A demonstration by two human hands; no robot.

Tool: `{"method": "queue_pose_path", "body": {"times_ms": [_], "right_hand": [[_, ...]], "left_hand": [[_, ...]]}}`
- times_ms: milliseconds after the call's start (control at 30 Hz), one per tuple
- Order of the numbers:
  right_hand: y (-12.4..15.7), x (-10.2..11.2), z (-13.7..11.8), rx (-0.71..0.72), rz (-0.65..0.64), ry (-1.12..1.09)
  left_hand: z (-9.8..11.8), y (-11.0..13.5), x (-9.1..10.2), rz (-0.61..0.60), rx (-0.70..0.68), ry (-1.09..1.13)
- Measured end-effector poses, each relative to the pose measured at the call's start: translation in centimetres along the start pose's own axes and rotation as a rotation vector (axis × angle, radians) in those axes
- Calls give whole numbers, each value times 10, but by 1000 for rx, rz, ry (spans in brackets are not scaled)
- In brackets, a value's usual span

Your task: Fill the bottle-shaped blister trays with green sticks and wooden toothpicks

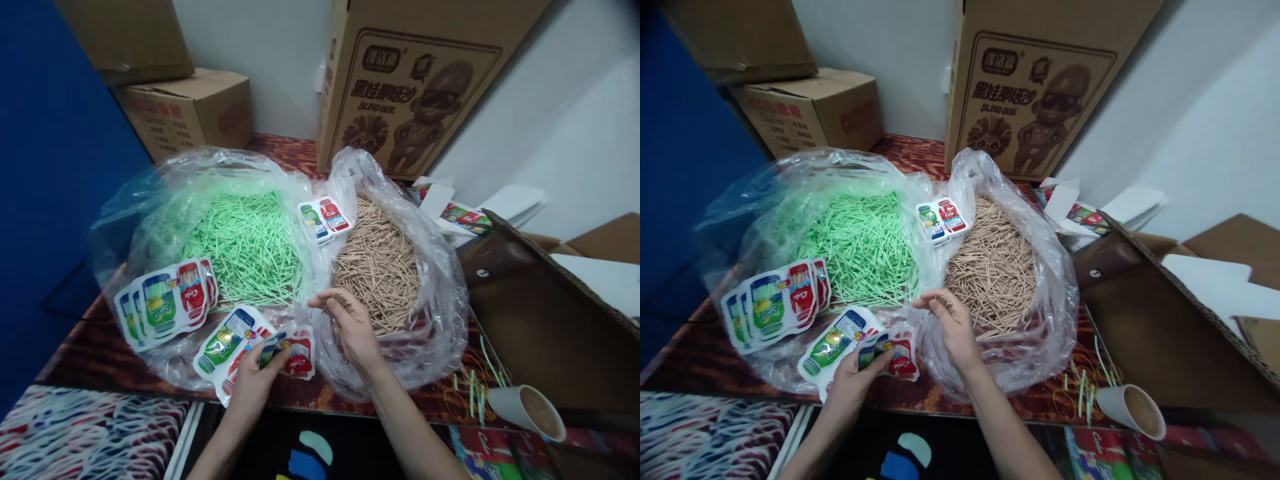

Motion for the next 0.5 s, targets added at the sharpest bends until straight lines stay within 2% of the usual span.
{"method": "queue_pose_path", "body": {"times_ms": [100,167,400,500], "right_hand": [[4,10,1,86,-23,238],[7,13,0,115,-50,317],[13,10,6,135,-108,378],[15,11,9,134,-116,380]], "left_hand": [[-3,-1,8,36,36,62],[-5,-3,9,31,57,86],[0,1,1,34,58,94],[9,6,11,-55,65,131]]}}
Point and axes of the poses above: each hand's wrist, its own y-axis away from the middle knuckle, its own x-axis out of the back of the hand, z = x × y, the point moved 6 cm from there along -y, towards the middle knuckle, and after that the axes turned 3 degrees about z, right-handed, at the moved point
